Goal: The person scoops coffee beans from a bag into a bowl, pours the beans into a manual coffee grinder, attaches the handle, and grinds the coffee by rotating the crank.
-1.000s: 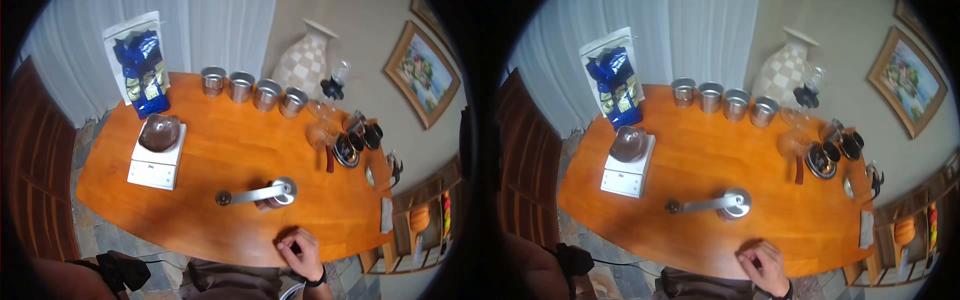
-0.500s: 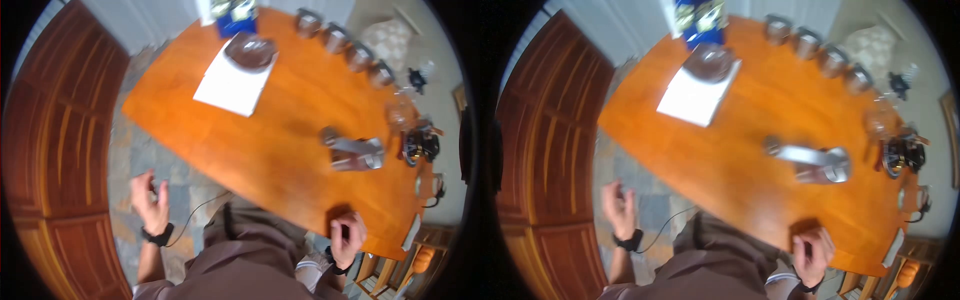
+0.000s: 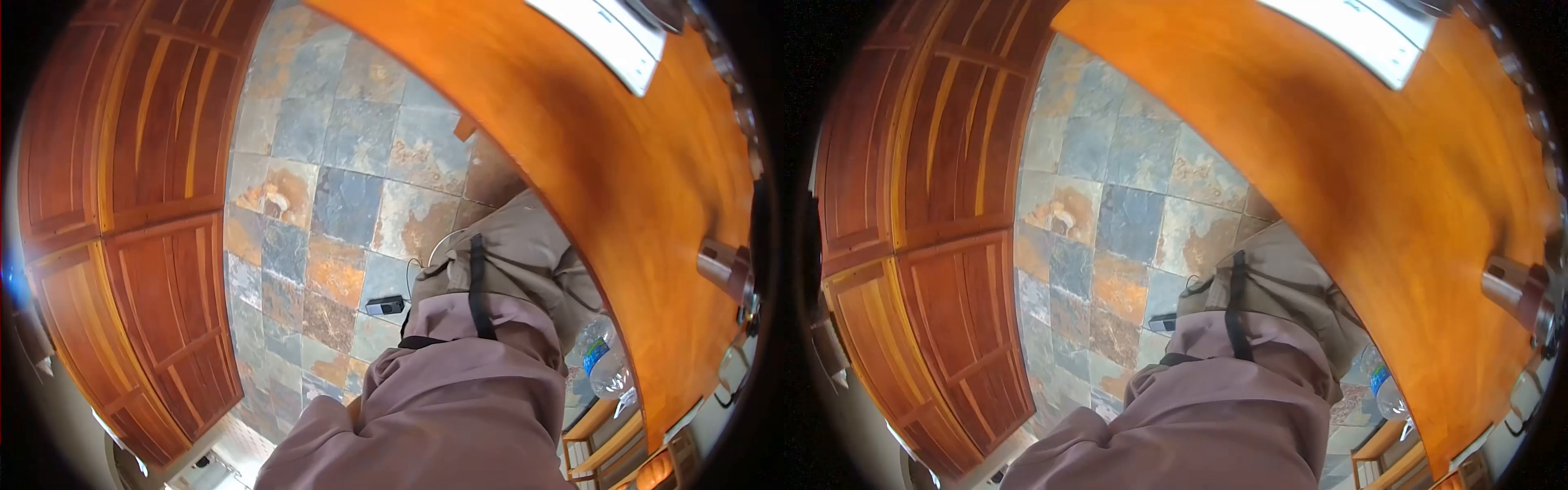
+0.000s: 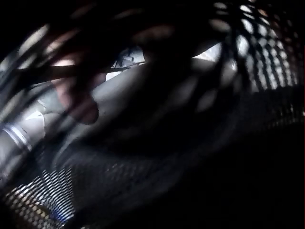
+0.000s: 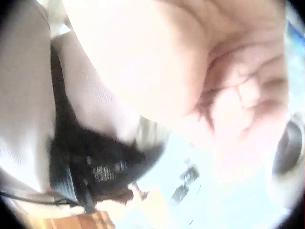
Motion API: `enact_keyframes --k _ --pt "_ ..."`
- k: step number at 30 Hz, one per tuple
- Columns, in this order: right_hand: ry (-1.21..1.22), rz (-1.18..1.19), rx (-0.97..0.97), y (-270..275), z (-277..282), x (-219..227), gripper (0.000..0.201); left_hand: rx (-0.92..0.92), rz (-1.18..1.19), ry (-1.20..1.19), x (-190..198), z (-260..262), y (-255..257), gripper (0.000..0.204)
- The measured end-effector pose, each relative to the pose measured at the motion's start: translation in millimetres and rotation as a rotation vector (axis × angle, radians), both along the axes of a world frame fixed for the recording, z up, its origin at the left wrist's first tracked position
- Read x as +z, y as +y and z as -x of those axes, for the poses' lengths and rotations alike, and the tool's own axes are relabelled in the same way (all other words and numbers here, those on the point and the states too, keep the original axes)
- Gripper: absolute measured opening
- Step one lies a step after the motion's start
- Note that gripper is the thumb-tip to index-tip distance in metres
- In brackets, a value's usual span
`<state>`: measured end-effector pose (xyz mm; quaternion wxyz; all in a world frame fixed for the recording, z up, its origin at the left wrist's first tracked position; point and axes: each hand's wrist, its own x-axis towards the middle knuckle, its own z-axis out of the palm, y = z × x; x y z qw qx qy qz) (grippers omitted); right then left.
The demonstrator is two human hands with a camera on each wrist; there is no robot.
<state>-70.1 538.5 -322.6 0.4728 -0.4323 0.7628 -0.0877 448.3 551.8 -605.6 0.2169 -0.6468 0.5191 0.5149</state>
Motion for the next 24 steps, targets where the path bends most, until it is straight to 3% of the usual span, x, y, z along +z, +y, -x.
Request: enact_keyframes --k 6,7,9,10,11,13,14,15,17,23,24 --pt "-0.088 -0.051 0.087 3.2 -4.2 -6.1 0.013 0.316 -0.125 -0.200 -17.4 38.6 70.4 0.037" --pt "-0.098 -0.057 0.100 2.3 -2.8 -6.9 0.013 0.367 -0.144 -0.228 -31.3 20.2 43.5 0.038" --pt "-0.115 -0.081 0.129 3.0 1.6 -4.3 0.013 0.471 -0.193 -0.285 -12.5 14.3 63.3 0.039" --pt "-0.123 -0.090 0.142 3.1 2.9 -5.0 0.013 0.435 -0.183 -0.243 -8.6 8.8 66.6 0.035" --pt "-0.131 -0.103 0.154 4.2 3.5 -4.8 0.013 0.399 -0.175 -0.203 10.5 2.8 56.6 0.031" --pt "-0.141 -0.134 0.179 6.7 6.6 -0.9 0.013 0.148 -0.086 0.082 98.3 14.9 -11.9 0.027" --pt "-0.144 -0.145 0.195 5.8 9.7 0.9 0.013 0.271 -0.087 0.139 114.9 17.5 -23.6 0.022" --pt "-0.148 -0.152 0.209 4.6 11.8 2.0 0.013 0.144 0.200 0.271 121.3 11.0 -21.2 0.022" --pt "-0.157 -0.162 0.231 2.7 14.0 2.1 0.013 0.911 -0.247 0.071 146.1 22.8 -44.1 0.023" --pt "-0.175 -0.178 0.296 -4.7 24.8 1.9 0.014 0.805 -0.358 0.200 206.3 38.4 -71.4 0.028" --pt "-0.181 -0.180 0.305 -4.7 25.8 1.1 0.014 0.672 -0.481 0.231 201.9 26.3 -62.5 0.023"
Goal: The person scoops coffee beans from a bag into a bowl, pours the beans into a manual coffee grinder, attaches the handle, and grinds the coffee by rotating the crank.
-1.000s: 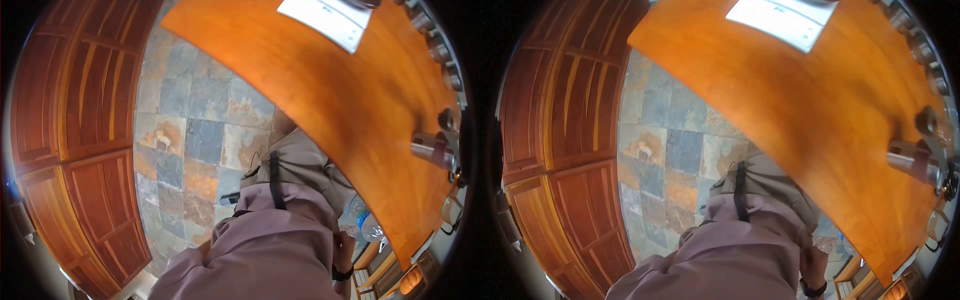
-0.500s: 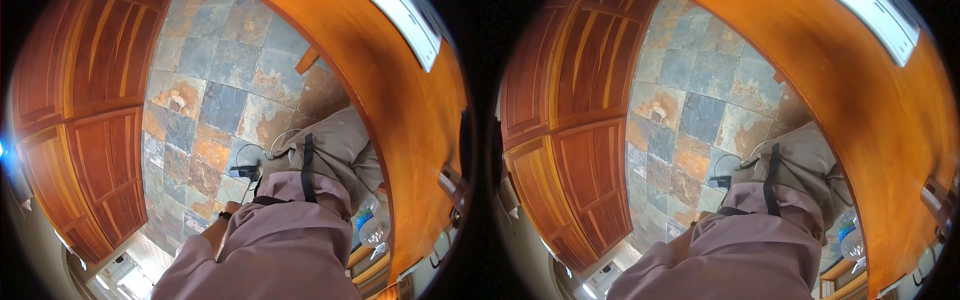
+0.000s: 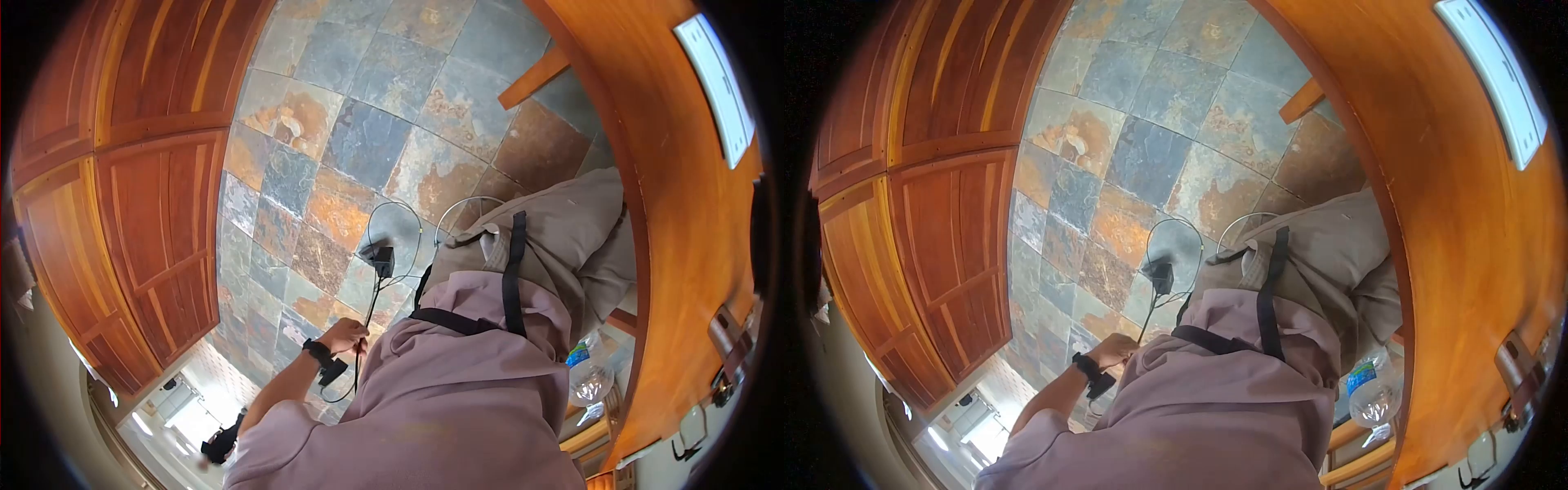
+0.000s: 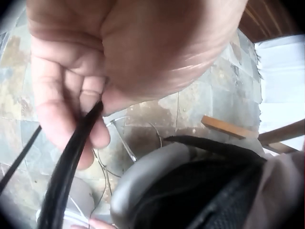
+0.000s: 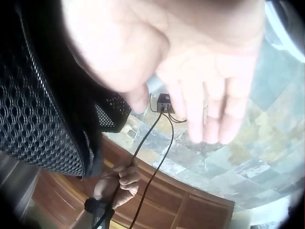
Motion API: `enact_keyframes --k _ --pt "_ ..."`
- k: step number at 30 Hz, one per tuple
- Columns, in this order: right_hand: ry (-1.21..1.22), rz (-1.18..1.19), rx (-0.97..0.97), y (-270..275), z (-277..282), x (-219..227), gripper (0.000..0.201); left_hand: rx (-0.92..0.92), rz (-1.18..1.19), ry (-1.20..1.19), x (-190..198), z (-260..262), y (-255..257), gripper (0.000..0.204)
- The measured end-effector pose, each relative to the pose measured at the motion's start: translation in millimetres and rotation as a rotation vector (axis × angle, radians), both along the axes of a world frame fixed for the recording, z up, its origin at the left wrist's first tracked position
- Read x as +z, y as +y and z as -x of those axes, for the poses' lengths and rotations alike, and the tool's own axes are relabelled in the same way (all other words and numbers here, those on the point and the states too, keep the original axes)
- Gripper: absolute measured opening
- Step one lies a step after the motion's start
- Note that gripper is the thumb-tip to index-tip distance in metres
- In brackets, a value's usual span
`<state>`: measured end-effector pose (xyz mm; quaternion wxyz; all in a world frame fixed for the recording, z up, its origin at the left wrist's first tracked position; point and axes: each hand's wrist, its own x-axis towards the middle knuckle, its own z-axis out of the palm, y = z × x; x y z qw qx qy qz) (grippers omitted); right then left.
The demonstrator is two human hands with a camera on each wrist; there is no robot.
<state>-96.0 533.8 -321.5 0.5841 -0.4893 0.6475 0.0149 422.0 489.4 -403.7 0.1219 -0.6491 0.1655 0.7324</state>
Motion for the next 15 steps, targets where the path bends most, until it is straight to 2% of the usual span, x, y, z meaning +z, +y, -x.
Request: enact_keyframes --k 3,4,5,7,8,9,11,12,13,15 --pt "-0.017 -0.010 0.021 1.5 1.9 0.0 0.014 0.021 -0.060 0.126 22.0 7.3 -7.8 0.026" --pt "-0.022 -0.012 0.027 1.5 3.0 -0.7 0.014 -0.003 -0.159 0.090 32.3 16.9 -23.9 0.023" --pt "-0.028 -0.015 0.033 2.0 3.7 -0.6 0.014 0.002 -0.160 0.089 19.9 11.0 -15.2 0.023" --pt "-0.041 -0.017 0.043 1.3 4.0 -2.0 0.014 -0.327 0.166 0.279 -17.3 -7.2 4.8 0.022" --pt "-0.045 -0.012 0.046 -0.3 3.9 -4.0 0.014 -0.210 -0.071 0.089 -1.7 11.7 -24.1 0.019" --pt "-0.045 -0.013 0.048 -0.4 4.8 -3.4 0.014 -0.209 -0.069 0.094 -7.4 6.2 -20.2 0.019" --pt "-0.043 -0.009 0.060 -3.8 8.8 -4.0 0.014 -0.631 0.267 0.304 -21.6 -4.9 -15.3 0.017" --pt "-0.046 -0.006 0.066 -5.7 9.3 -5.8 0.014 -0.352 0.072 0.186 -17.9 -0.5 -18.3 0.016" --pt "-0.051 -0.010 0.074 -6.1 10.0 -5.9 0.014 -0.344 0.071 0.186 -18.3 3.5 -18.7 0.016" --pt "-0.063 -0.022 0.088 -5.0 10.4 -5.1 0.015 0.037 -0.061 -0.001 -19.2 11.7 -21.0 0.012"
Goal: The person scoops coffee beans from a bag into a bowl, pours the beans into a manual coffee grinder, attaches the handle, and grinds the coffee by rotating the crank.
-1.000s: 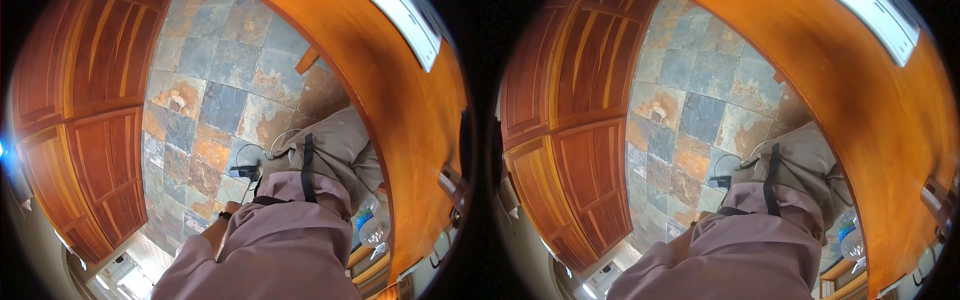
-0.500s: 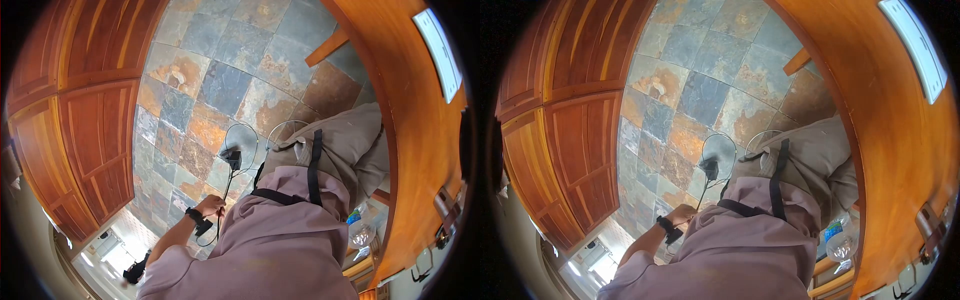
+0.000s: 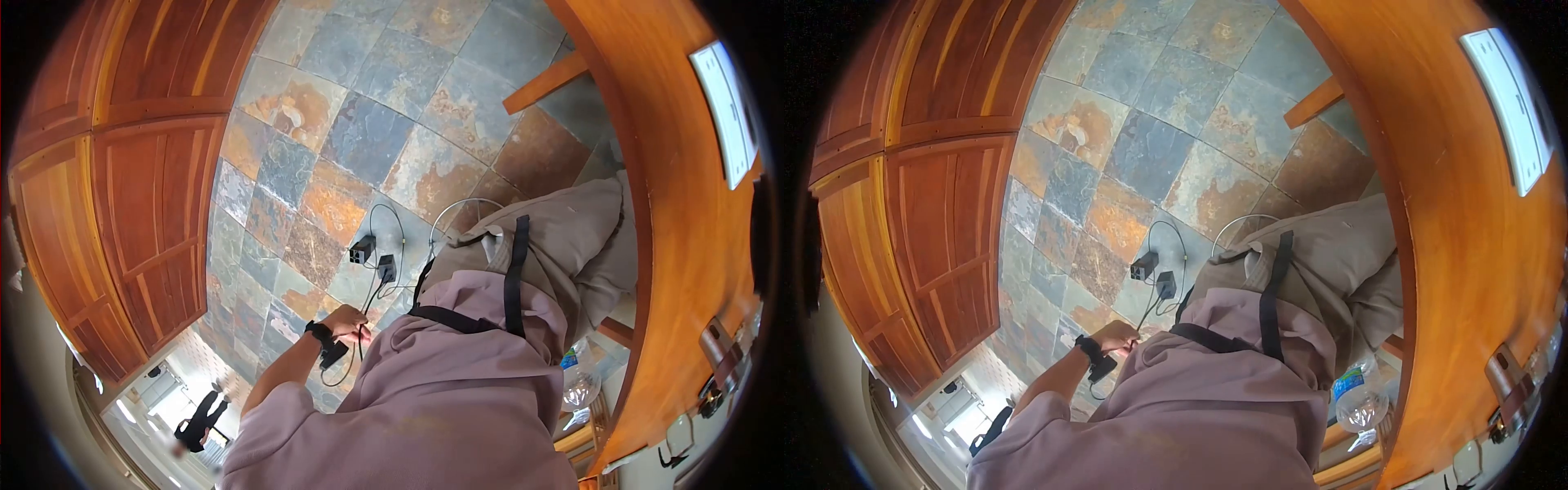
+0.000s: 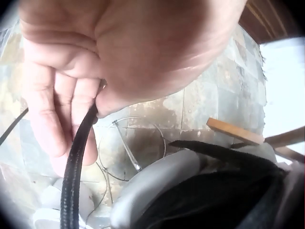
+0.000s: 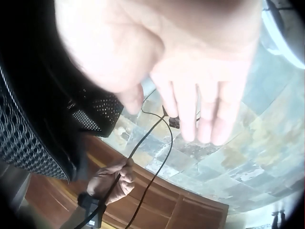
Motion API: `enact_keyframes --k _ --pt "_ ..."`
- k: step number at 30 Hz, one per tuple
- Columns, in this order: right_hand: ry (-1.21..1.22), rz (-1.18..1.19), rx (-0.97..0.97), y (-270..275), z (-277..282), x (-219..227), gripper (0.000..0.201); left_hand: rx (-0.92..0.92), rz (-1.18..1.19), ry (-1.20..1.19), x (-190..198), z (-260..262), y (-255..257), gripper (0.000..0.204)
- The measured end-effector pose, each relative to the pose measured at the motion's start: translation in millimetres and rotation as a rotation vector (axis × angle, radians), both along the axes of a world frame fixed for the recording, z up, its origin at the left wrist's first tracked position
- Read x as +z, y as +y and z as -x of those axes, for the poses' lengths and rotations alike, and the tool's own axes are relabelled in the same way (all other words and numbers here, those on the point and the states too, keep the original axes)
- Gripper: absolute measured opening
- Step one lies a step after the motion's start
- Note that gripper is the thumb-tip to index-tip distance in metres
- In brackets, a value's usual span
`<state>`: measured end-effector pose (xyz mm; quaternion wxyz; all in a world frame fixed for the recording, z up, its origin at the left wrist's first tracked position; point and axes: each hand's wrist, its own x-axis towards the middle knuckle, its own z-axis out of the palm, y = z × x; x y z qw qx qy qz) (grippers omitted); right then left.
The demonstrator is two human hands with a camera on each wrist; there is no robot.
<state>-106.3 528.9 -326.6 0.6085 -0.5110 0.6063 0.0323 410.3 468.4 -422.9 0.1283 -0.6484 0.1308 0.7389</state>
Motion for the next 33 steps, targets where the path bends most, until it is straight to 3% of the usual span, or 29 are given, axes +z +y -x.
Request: enact_keyframes --k 1,2,4,6,8,13,22,24,26,28,31,32,33 --pt "-0.004 -0.001 0.004 -0.7 -0.4 -1.4 0.015 0.232 -0.162 -0.100 0.2 8.9 -7.2 0.005" --pt "-0.006 -0.004 0.008 -0.6 0.0 -1.3 0.015 0.234 -0.163 -0.096 -9.6 5.6 -0.5 0.005" --pt "-0.007 -0.007 0.009 -0.7 -0.2 -1.0 0.015 -0.451 0.454 0.269 -43.0 -5.5 20.2 0.006" --pt "-0.008 -0.011 0.013 -1.1 0.8 -0.6 0.015 -0.350 0.422 0.276 -49.2 8.2 17.0 0.013" --pt "-0.018 -0.019 0.025 -2.2 2.7 -1.2 0.015 0.312 -0.051 -0.090 -42.4 31.0 1.0 0.015" --pt "-0.038 -0.043 0.038 -1.1 3.0 0.3 0.016 0.467 -0.041 -0.063 -76.8 27.3 16.7 0.020" --pt "-0.078 -0.077 0.055 -0.7 0.7 -0.8 0.016 0.568 -0.116 -0.013 -79.4 40.0 22.0 0.012" --pt "-0.085 -0.084 0.065 -2.4 2.9 -1.2 0.016 0.531 -0.115 -0.013 -65.4 46.8 12.0 0.009" --pt "-0.096 -0.096 0.078 -2.5 5.0 -0.4 0.017 0.490 -0.023 0.134 -54.1 49.1 10.4 0.010" --pt "-0.113 -0.104 0.091 -3.9 6.1 -2.9 0.017 0.468 0.040 0.175 -50.4 51.1 15.4 0.018" --pt "-0.134 -0.109 0.102 -6.8 8.0 -5.9 0.017 -0.381 0.368 -0.123 -13.6 78.9 -7.5 0.040" --pt "-0.142 -0.112 0.105 -7.0 8.2 -6.5 0.017 -0.380 0.367 -0.125 -11.3 80.0 -8.7 0.040" --pt "-0.149 -0.117 0.109 -7.0 9.1 -6.3 0.017 -0.437 0.555 -0.035 -8.9 81.3 -8.2 0.048"
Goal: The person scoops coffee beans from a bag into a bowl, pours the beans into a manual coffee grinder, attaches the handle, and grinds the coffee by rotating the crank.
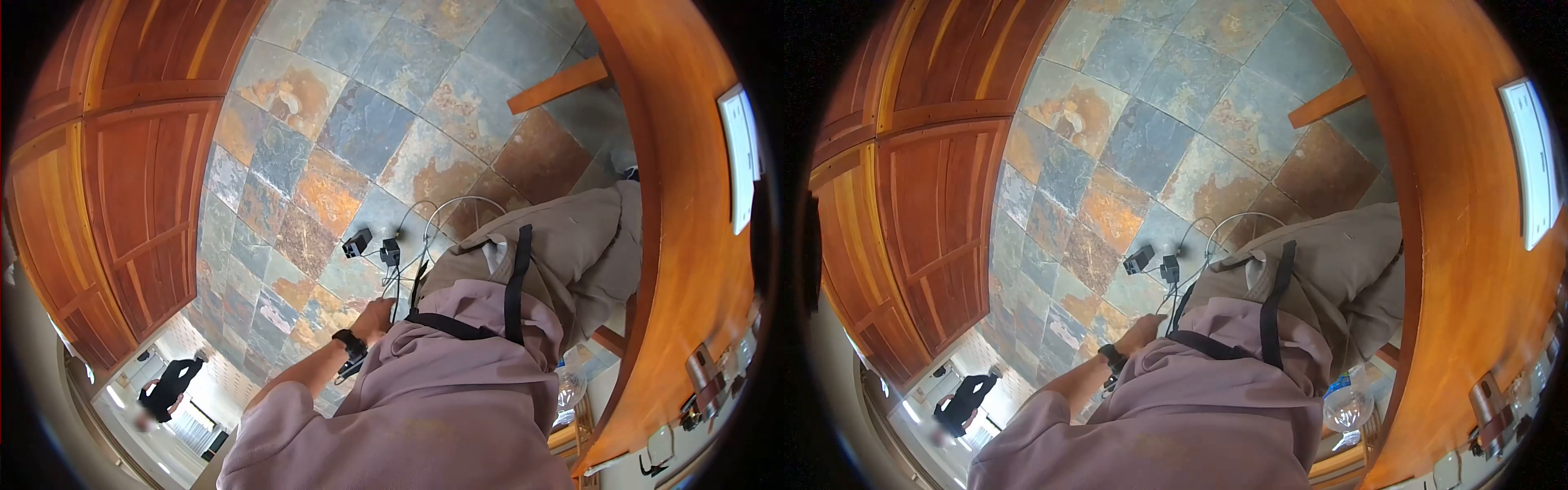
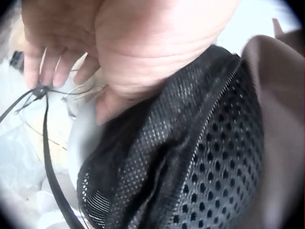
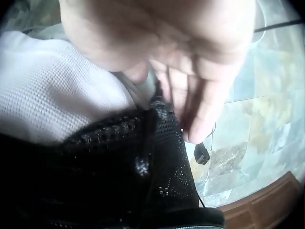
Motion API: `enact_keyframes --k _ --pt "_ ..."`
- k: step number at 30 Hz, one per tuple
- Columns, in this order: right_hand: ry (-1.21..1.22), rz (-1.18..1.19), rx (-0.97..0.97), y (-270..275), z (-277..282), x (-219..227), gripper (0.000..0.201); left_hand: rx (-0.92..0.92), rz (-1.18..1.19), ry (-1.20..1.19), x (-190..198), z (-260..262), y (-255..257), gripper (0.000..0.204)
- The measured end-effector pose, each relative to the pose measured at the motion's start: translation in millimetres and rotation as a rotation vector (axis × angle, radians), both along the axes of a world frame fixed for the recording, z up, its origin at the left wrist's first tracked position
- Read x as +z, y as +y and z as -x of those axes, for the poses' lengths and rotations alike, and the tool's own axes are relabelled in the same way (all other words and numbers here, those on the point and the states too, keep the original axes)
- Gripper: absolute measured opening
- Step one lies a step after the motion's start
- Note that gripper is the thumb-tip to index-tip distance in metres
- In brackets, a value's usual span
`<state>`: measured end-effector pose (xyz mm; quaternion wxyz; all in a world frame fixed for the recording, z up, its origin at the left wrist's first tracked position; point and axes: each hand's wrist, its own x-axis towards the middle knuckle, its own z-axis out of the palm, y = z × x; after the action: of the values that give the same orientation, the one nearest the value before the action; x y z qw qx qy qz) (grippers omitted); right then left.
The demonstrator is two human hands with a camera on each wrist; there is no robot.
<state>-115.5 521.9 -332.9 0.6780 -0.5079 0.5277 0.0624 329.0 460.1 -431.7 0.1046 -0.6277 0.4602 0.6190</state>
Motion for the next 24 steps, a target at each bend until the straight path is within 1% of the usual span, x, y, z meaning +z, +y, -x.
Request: enact_keyframes --k 1,2,3,5,6,7,9,10,11,13,16,18,19,21,22,24 --pt "-0.010 -0.003 0.004 -0.7 0.3 -1.0 0.017 -0.088 0.166 0.106 3.2 0.7 -1.1 0.057" --pt "-0.019 -0.004 0.007 -1.9 0.6 -2.4 0.017 0.170 0.050 0.275 13.0 3.1 -6.0 0.056" --pt "-0.028 -0.006 0.009 -2.3 0.8 -3.3 0.017 0.170 0.051 0.271 15.3 5.3 -8.1 0.056" --pt "-0.044 -0.010 0.007 -2.5 -0.3 -5.5 0.017 0.314 -0.192 0.426 17.3 9.2 -14.0 0.058" --pt "-0.051 -0.017 0.006 -0.7 0.1 -4.5 0.018 0.352 -0.156 0.567 25.0 5.8 -17.8 0.055" --pt "-0.057 -0.022 0.004 0.5 0.0 -4.7 0.018 0.350 -0.158 0.566 33.3 6.7 -24.4 0.055" --pt "-0.061 -0.025 -0.009 2.9 -2.1 -7.0 0.018 0.368 -0.272 0.512 49.7 11.0 -42.3 0.061" --pt "-0.061 -0.038 -0.010 6.8 -1.2 -2.9 0.018 0.577 -0.156 0.559 67.9 18.8 -35.8 0.055" --pt "-0.060 -0.050 -0.006 9.1 1.6 1.2 0.018 0.583 -0.165 0.562 68.3 21.4 -26.6 0.055" --pt "-0.057 -0.049 -0.008 7.2 2.3 0.0 0.018 0.510 -0.153 0.447 45.7 18.0 -15.5 0.052" --pt "-0.063 -0.076 0.012 10.2 9.4 8.7 0.018 0.429 -0.153 0.260 17.7 12.4 20.2 0.046" --pt "-0.057 -0.080 0.012 10.9 12.9 12.3 0.019 0.356 -0.143 0.148 7.7 12.3 30.2 0.043" --pt "-0.055 -0.081 0.014 10.0 15.0 12.6 0.019 0.357 -0.142 0.155 8.7 12.6 33.9 0.043" --pt "-0.057 -0.074 0.015 7.0 16.2 8.4 0.019 0.368 -0.013 0.068 7.6 10.0 34.9 0.035" --pt "-0.059 -0.073 0.016 6.4 17.5 7.4 0.019 0.368 -0.010 0.072 3.7 10.5 32.2 0.035" --pt "-0.067 -0.079 0.018 8.3 20.3 8.6 0.019 0.240 -0.024 0.117 -5.5 10.5 28.2 0.037"
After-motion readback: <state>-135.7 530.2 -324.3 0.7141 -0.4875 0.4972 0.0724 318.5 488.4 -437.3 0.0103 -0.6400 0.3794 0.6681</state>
